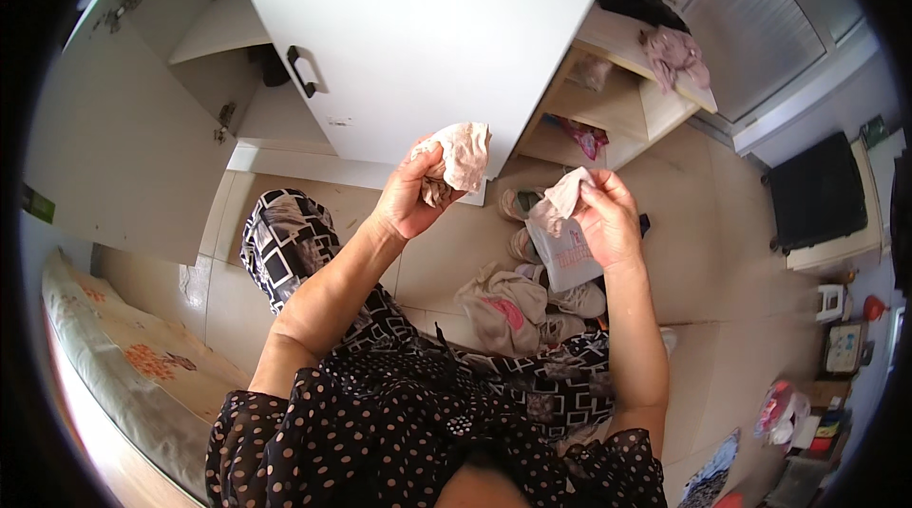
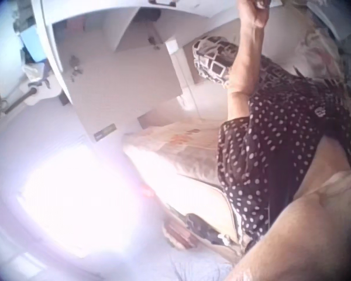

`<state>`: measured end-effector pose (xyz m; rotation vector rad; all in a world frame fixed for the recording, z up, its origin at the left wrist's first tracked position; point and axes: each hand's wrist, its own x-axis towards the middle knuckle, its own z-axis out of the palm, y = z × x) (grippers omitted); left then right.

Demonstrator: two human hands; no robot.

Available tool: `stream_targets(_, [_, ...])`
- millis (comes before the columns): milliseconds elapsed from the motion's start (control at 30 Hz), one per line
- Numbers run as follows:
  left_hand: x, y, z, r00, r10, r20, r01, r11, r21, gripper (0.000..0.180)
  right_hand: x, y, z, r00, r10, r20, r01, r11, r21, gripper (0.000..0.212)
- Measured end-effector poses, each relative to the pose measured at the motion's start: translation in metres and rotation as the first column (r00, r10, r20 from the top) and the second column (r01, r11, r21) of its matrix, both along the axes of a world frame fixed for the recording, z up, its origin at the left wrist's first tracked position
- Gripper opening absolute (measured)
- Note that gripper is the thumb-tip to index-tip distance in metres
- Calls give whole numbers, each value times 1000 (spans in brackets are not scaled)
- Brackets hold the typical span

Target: The person sits on the floor and organizes various clothing items and plastic bags. They open a white cabinet, remove items, and sort through a pile of clothes and packaged goods on the floor. The person folds some items and places them into the cabinet or into plastic bags.

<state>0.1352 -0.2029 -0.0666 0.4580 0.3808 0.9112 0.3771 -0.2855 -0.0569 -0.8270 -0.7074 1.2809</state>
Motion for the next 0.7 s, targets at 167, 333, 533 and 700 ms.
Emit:
stream_targets(167, [46, -19, -21, 986, -143, -86, 139, 989, -49, 43, 15, -37, -41, 999, 10, -42, -9, 999, 34, 14])
stream_targets(333, [100, -47, -32, 992, -127, 18, 128, 977, -170, 43, 31, -50, -62, 989, 137, 51, -143, 979, 146, 6])
stream_targets(533, [148, -74, -64, 991, -133, -33, 127, 981, -146, 33, 25, -69, -79, 663, -221, 716, -69, 933, 352, 12])
stream_targets(700, [171, -75, -81, 965, -220, -143, 199, 969, -146, 43, 34, -64, -87, 719, -264, 642, 103, 955, 277, 12])
